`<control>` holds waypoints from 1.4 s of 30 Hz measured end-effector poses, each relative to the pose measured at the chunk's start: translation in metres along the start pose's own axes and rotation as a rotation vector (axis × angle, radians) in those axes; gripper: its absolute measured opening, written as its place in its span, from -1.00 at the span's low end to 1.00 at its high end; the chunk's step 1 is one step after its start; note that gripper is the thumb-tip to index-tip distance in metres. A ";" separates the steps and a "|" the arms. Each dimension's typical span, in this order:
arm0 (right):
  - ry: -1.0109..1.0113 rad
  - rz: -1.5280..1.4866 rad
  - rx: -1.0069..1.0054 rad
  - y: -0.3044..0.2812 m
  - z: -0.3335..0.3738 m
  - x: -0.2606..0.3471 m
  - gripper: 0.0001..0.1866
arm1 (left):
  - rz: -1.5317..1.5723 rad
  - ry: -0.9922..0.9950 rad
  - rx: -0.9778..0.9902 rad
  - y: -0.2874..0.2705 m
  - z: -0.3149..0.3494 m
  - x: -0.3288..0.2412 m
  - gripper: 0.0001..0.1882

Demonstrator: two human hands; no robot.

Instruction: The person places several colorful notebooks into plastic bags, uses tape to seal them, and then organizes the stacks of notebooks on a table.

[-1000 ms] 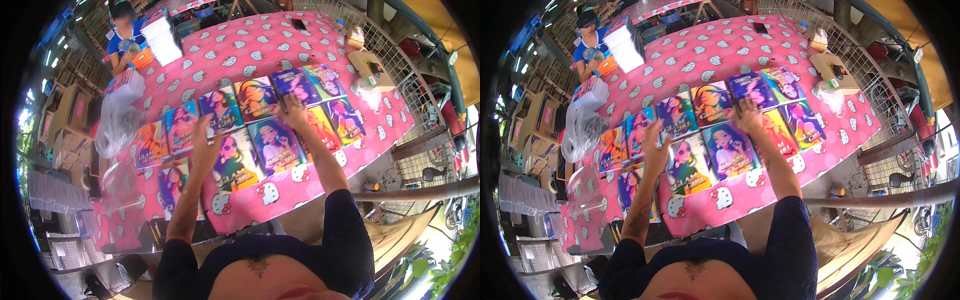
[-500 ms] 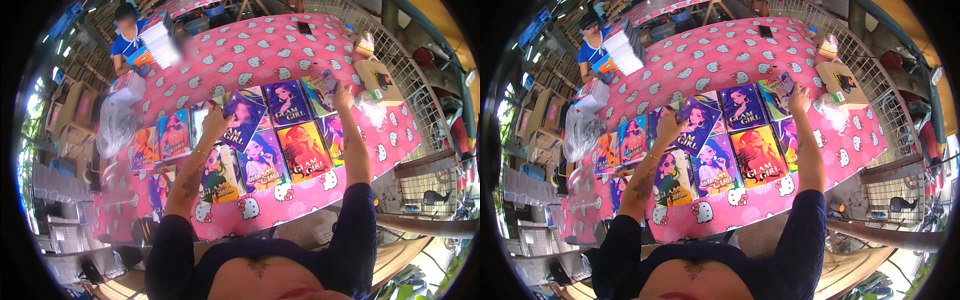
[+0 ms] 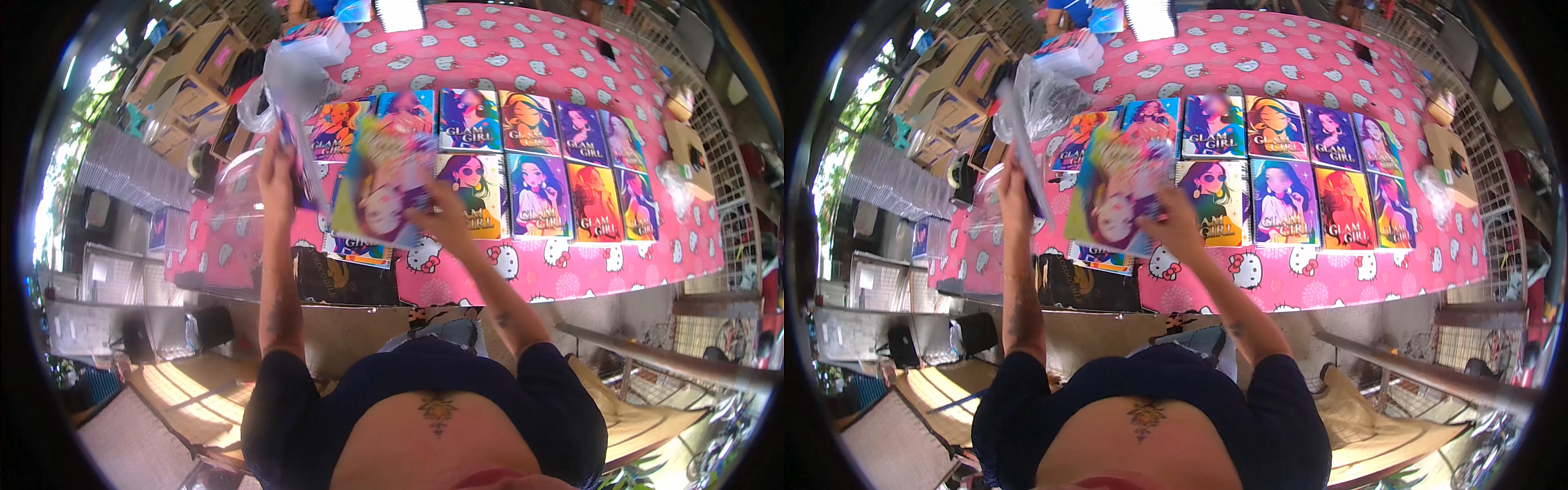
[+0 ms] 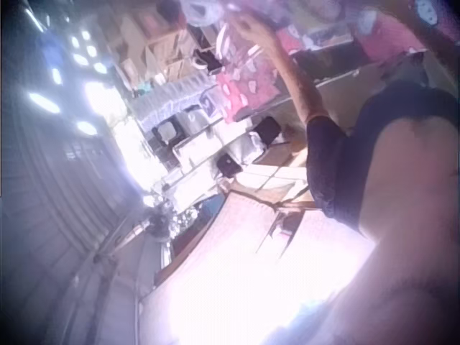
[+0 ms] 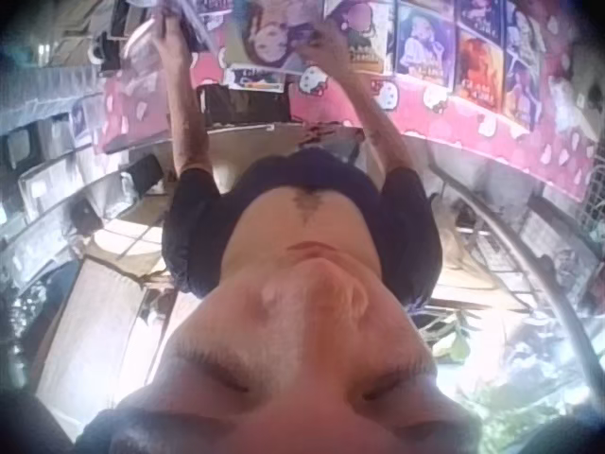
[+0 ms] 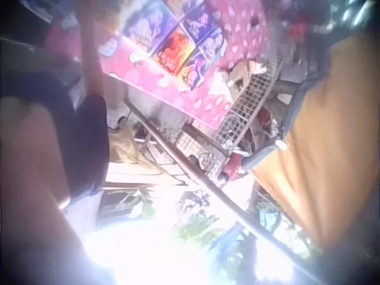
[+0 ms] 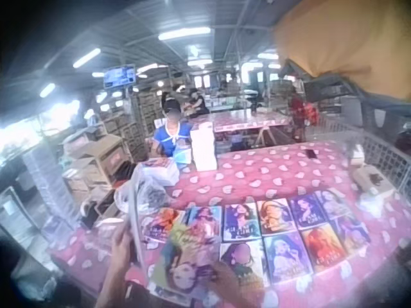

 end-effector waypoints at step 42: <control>-0.575 0.593 0.403 0.064 -0.003 0.003 -0.47 | -0.712 0.608 0.065 -0.028 0.127 -0.003 -0.31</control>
Point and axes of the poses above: each hand's wrist, its own z-axis away from the middle knuckle, its own y-axis out of the palm, x = y × z, the point moved 4 cm from there along -z, towards the middle knuckle, and after that the axes turned 7 degrees about -y, right-handed, at the moved point
